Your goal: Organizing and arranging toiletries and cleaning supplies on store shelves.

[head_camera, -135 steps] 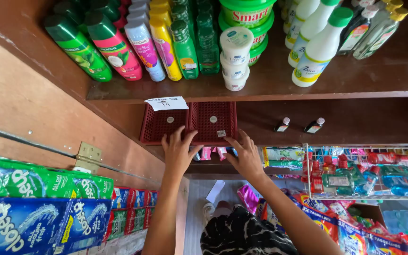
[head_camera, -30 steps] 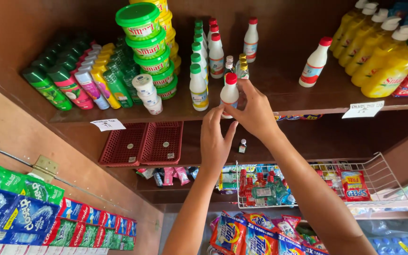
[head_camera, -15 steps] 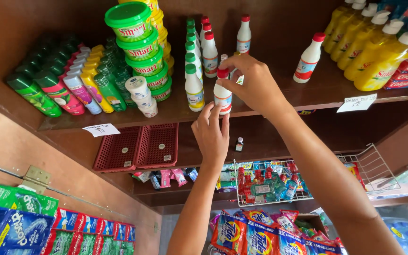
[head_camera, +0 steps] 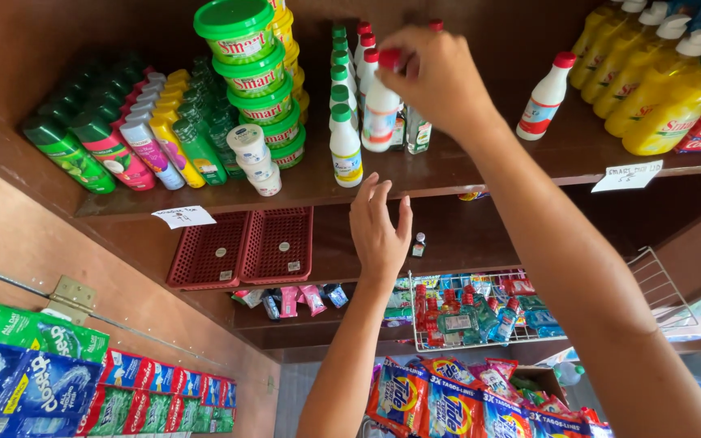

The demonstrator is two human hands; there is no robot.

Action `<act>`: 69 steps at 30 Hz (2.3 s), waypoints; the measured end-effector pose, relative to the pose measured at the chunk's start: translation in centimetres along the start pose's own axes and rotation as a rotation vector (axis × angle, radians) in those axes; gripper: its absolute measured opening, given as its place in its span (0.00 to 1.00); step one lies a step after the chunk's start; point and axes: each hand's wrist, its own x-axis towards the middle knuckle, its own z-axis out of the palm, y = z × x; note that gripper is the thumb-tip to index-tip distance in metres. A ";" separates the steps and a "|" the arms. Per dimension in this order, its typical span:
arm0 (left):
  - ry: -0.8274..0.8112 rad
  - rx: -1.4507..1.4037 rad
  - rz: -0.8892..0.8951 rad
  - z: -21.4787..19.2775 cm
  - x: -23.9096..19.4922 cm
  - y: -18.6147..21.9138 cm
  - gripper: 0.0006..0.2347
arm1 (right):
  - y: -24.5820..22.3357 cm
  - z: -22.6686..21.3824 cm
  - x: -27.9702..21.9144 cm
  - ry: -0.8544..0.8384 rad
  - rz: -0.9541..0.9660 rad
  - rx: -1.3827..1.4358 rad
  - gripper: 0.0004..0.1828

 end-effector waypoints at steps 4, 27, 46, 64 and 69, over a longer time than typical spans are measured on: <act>-0.017 -0.007 -0.003 0.0 0.1 -0.3 0.15 | 1.2 0.0 2.4 0.066 -0.048 -0.045 0.14; -0.034 -0.017 0.024 -0.1 0.3 -0.6 0.13 | 6.4 5.8 2.6 -0.072 0.026 -0.239 0.16; -0.054 -0.020 0.051 0.6 0.0 -1.4 0.15 | 22.3 4.8 5.7 0.213 -0.251 -0.497 0.18; -0.074 -0.031 0.054 0.1 0.4 -0.3 0.17 | 10.7 -3.9 -2.6 0.193 -0.116 -0.266 0.13; -0.061 -0.032 0.046 -0.2 0.6 0.0 0.17 | 1.4 -7.3 -4.7 0.021 -0.003 -0.178 0.14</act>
